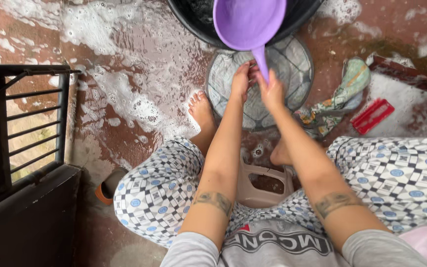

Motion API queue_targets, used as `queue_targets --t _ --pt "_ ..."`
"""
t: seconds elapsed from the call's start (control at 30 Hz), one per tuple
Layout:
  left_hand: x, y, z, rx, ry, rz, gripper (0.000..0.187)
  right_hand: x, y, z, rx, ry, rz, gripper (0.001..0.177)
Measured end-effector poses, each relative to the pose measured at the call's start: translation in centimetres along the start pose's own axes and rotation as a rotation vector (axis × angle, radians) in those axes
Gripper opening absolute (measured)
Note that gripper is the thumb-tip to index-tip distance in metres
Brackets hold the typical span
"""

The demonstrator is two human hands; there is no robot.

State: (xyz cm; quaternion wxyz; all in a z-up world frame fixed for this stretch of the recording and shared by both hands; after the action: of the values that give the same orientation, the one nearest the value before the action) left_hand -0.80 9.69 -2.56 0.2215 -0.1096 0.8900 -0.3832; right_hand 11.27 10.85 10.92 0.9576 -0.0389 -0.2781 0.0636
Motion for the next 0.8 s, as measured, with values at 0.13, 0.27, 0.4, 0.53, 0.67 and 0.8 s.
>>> queue_targets --t 0.13,0.27,0.4,0.53,0.67,0.8 --pt "0.4 0.8 0.1 -0.109 -0.088 -0.047 0.050 -4.9 -1.6 -5.8 -0.049 -0.067 0.026 0.049" --pt "1.4 0.7 1.6 -0.198 0.159 -0.215 0.019 -6.6 -2.8 -7.1 0.203 -0.327 0.003 0.074" --pt "1.2 0.8 1.5 -0.202 0.130 -0.291 0.029 -8.5 -1.0 -11.6 -0.508 -0.294 0.219 0.031" --pt "0.6 0.0 5.4 0.080 -0.253 -0.138 0.033 -6.8 -2.1 -7.6 -0.459 -0.294 0.183 0.040" --pt "0.4 -0.3 6.7 0.145 -0.304 -0.021 0.028 -3.3 -3.2 0.5 -0.328 -0.096 0.063 0.046" --pt "-0.1 -0.1 6.9 0.109 -0.279 -0.009 0.032 -2.1 -3.1 0.8 -0.149 0.502 -0.195 0.039"
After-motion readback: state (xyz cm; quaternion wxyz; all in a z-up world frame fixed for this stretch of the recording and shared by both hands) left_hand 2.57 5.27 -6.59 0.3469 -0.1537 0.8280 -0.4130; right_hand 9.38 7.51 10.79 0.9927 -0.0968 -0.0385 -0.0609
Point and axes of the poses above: each hand's wrist, its own y-axis towards the middle knuckle, its own x-axis out of the back of the hand, z = x × y, the point moved 8 cm from there along y, towards the middle knuckle, and after that the axes turned 12 degrees about y, right-handed, at the moved point
